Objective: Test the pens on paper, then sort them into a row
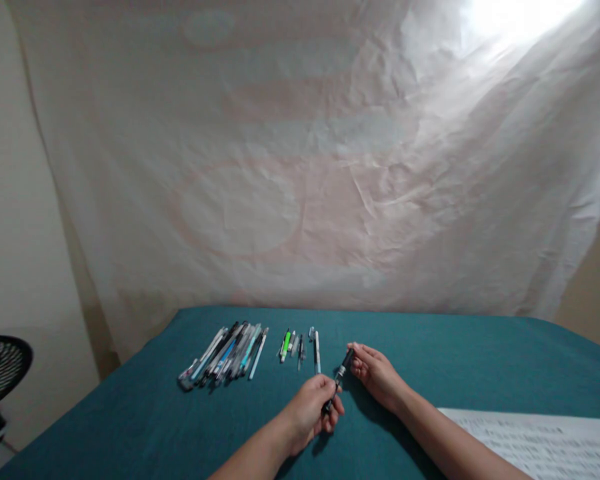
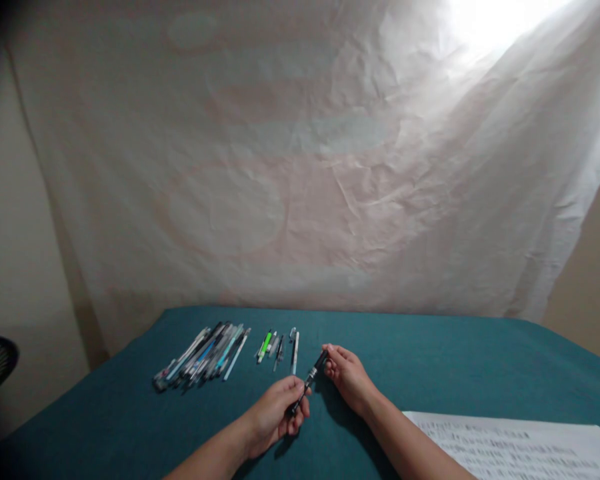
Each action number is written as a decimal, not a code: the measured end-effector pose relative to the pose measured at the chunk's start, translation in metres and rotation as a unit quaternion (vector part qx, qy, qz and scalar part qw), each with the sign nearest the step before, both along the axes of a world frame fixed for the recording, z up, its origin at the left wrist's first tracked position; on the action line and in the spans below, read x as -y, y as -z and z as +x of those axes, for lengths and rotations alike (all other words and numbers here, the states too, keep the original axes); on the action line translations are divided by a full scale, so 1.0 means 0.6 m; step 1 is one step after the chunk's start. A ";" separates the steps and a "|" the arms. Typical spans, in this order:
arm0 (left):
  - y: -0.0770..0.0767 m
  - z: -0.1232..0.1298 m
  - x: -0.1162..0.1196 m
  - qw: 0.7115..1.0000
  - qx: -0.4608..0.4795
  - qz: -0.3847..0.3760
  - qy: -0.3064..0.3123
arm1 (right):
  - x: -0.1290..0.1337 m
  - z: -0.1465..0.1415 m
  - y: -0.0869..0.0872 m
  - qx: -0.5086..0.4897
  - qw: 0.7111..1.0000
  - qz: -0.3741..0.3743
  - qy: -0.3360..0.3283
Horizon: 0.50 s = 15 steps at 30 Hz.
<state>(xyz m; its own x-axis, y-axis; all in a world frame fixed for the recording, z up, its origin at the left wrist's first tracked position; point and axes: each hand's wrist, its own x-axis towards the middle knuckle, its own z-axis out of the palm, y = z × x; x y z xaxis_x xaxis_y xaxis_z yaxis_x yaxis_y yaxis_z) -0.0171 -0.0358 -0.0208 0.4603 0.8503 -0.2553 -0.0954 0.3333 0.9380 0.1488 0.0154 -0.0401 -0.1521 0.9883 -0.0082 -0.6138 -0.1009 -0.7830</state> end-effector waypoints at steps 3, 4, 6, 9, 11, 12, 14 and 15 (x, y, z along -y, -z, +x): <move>-0.003 0.000 0.001 1.000 -0.008 -0.002 0.003 | -0.001 0.001 0.001 -0.014 1.000 0.000 0.010; -0.004 -0.001 0.002 1.000 -0.012 -0.002 0.004 | -0.001 0.002 0.001 -0.017 1.000 -0.001 0.016; -0.005 -0.001 0.003 1.000 -0.018 -0.002 0.003 | -0.003 0.003 0.003 -0.021 0.999 -0.003 0.027; -0.004 -0.001 0.003 1.000 -0.025 -0.002 0.004 | -0.008 0.007 0.007 -0.030 0.999 -0.005 0.037; -0.001 -0.001 0.002 0.999 -0.032 -0.003 0.005 | -0.012 0.009 0.011 -0.034 0.999 -0.006 0.042; 0.000 -0.002 0.001 0.999 -0.035 -0.003 0.005 | -0.015 0.011 0.014 -0.035 0.998 -0.005 0.045; 0.002 -0.003 0.001 0.999 -0.041 0.001 0.006 | -0.020 0.013 0.020 -0.029 0.998 -0.004 0.051; 0.002 -0.003 0.000 0.999 -0.043 0.004 0.006 | -0.023 0.014 0.024 -0.018 0.998 0.002 0.057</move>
